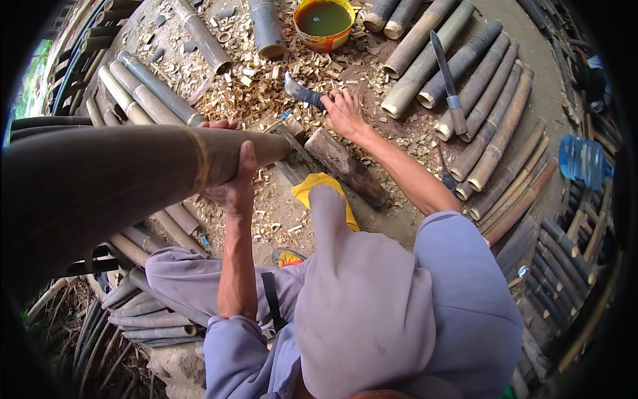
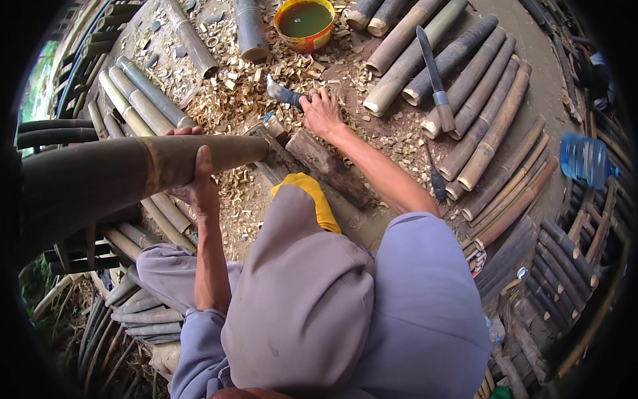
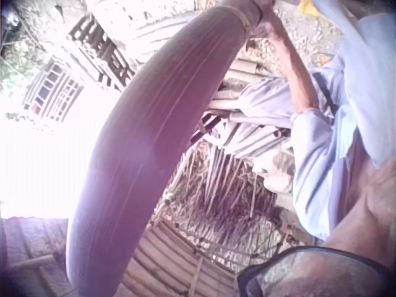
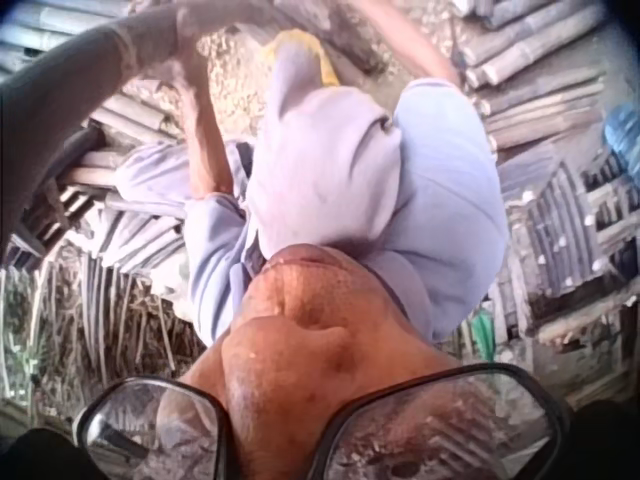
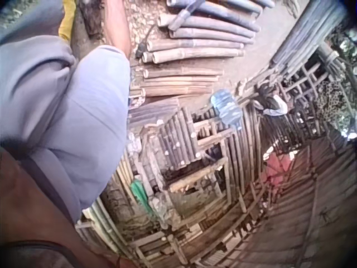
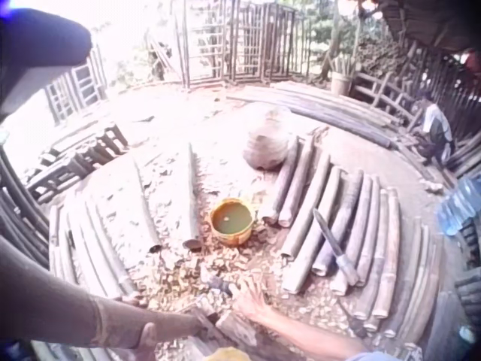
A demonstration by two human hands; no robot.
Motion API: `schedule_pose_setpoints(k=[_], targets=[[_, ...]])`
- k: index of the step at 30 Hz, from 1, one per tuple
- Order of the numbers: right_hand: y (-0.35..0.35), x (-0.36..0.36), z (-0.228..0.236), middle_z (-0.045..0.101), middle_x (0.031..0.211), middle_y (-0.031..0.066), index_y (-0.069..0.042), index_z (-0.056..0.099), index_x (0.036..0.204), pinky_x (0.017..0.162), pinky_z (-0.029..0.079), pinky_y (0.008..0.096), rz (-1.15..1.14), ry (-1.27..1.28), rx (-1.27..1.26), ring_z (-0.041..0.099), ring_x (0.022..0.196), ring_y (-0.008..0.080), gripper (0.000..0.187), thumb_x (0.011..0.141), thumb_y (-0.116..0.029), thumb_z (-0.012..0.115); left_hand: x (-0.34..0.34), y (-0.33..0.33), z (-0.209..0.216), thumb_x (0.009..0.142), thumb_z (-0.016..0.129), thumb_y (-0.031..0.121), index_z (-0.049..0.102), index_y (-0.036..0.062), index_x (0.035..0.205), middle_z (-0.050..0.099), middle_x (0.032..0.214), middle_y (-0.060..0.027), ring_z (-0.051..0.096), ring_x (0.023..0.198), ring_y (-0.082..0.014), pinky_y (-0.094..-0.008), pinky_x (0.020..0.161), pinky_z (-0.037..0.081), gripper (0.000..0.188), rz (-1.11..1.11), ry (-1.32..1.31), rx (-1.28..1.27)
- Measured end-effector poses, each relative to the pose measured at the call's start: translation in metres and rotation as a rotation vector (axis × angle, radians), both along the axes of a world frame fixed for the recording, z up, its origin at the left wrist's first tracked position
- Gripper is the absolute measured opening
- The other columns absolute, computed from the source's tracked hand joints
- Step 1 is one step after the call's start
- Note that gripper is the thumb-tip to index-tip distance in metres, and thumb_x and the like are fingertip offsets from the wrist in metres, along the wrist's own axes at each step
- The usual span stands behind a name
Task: The person sits on the ground and uses a knife to carve and shape bamboo poles. They use a wooden mallet to drive the knife into the bamboo and a smaller tool to hollow out the interior. The person handles multiple bamboo pieces, stacking them and working on them one by one.
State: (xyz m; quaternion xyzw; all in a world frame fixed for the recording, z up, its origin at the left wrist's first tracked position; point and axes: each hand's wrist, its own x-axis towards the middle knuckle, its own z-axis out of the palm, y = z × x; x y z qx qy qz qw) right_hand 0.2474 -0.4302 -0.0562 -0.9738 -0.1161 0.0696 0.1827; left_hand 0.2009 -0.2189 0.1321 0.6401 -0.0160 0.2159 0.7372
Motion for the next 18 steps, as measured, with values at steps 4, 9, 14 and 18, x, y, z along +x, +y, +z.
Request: schedule_pose_setpoints(k=[4,9,14,18], targets=[[0.002,0.007,-0.032,0.053,0.116,0.0243,-0.009,0.050,0.122,0.085,0.040,0.0523,-0.031,-0.071,-0.039,0.050,0.104,0.0341,0.048,0.075,0.001,0.055,-0.001,-0.001,0.004,0.072,0.072,-0.002,0.031,0.0001,0.134,0.055,0.115,-0.0134,0.057,0.106,-0.0253,-0.0398,0.098,0.044,0.075,0.010,0.000,0.040],[-0.001,0.002,-0.009,0.060,0.095,0.0188,-0.007,0.047,0.124,0.067,0.049,0.0438,-0.027,0.035,0.211,0.058,0.078,0.0283,0.052,0.072,-0.010,0.056,-0.005,0.007,-0.012,0.077,0.065,-0.002,0.033,0.0018,0.133,0.056,0.113,-0.0145,0.057,0.107,-0.0275,-0.0444,0.101,0.042,0.064,-0.019,0.024,0.056],[-0.007,0.017,0.071,0.060,0.087,0.0206,-0.006,0.042,0.114,0.044,0.050,0.0321,-0.377,0.291,1.018,0.061,0.063,0.0231,0.039,0.079,-0.018,0.054,-0.006,0.009,-0.009,0.078,0.065,0.000,0.032,0.0029,0.134,0.055,0.114,-0.0135,0.057,0.108,-0.0270,-0.0432,0.101,0.042,0.065,-0.032,0.039,0.093],[-0.030,0.096,0.108,0.057,0.091,0.0249,-0.002,0.041,0.112,0.042,0.052,0.0312,-0.573,0.263,1.131,0.061,0.060,0.0208,0.029,0.090,-0.017,0.051,-0.003,0.007,-0.009,0.078,0.066,0.001,0.032,0.0034,0.134,0.055,0.114,-0.0130,0.056,0.109,-0.0270,-0.0432,0.101,0.041,0.065,-0.076,0.036,0.080]])
